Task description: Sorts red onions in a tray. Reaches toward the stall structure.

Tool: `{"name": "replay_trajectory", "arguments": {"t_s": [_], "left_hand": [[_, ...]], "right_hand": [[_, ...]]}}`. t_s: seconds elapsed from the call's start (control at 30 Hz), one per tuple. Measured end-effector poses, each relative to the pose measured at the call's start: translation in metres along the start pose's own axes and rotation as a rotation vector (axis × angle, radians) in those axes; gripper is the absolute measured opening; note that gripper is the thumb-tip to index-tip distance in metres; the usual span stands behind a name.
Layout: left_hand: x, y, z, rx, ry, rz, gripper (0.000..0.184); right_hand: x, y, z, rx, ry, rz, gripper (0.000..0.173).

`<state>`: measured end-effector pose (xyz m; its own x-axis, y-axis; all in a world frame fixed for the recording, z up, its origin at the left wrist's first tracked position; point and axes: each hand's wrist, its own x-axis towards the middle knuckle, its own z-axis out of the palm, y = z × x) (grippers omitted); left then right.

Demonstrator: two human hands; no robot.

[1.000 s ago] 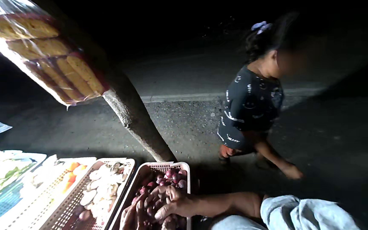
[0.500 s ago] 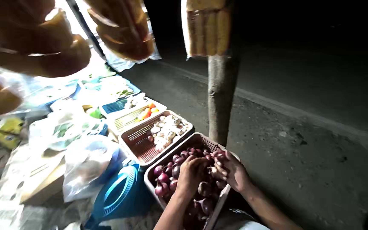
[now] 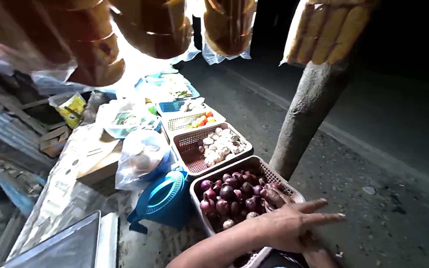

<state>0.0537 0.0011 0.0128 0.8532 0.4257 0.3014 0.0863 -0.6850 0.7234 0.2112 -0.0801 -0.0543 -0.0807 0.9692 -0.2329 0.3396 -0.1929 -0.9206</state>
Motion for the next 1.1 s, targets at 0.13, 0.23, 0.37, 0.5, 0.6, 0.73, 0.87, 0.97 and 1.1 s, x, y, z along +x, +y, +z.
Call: {"name": "replay_trajectory", "arguments": {"t_s": [0.13, 0.23, 0.37, 0.5, 0.6, 0.73, 0.87, 0.97, 1.1], "left_hand": [[-0.015, -0.021, -0.01, 0.183, 0.304, -0.226, 0.039], [-0.031, -0.032, -0.011, 0.215, 0.412, -0.337, 0.035], [-0.038, -0.029, -0.008, 0.151, 0.299, -0.523, 0.043], [-0.032, -0.028, -0.002, 0.143, 0.281, -0.57, 0.047], [-0.035, -0.026, -0.001, 0.174, 0.293, -0.534, 0.043], [-0.045, -0.024, 0.002, 0.187, 0.346, -0.56, 0.039], [-0.058, -0.013, 0.006, 0.18, 0.48, -0.611, 0.044], [-0.067, -0.008, 0.009, 0.371, 0.552, -0.615, 0.045], [-0.077, 0.002, 0.023, 0.519, 0.506, -0.751, 0.037]], "right_hand": [[0.071, -0.016, 0.044, 0.758, 0.211, 0.098, 0.019], [0.086, -0.019, 0.04, 0.904, 0.107, 0.14, 0.043], [0.083, -0.014, 0.043, 0.776, 0.142, 0.087, 0.043], [0.078, -0.006, 0.044, 0.406, 0.214, -0.065, 0.052], [0.077, -0.01, 0.047, 0.161, 0.301, -0.189, 0.048], [0.075, -0.018, 0.046, 0.002, 0.332, -0.215, 0.042], [0.075, -0.018, 0.039, 0.113, 0.215, -0.155, 0.04], [0.086, -0.005, 0.041, 0.366, 0.08, -0.199, 0.037], [0.092, 0.002, 0.03, 0.505, -0.081, -0.373, 0.028]]}}
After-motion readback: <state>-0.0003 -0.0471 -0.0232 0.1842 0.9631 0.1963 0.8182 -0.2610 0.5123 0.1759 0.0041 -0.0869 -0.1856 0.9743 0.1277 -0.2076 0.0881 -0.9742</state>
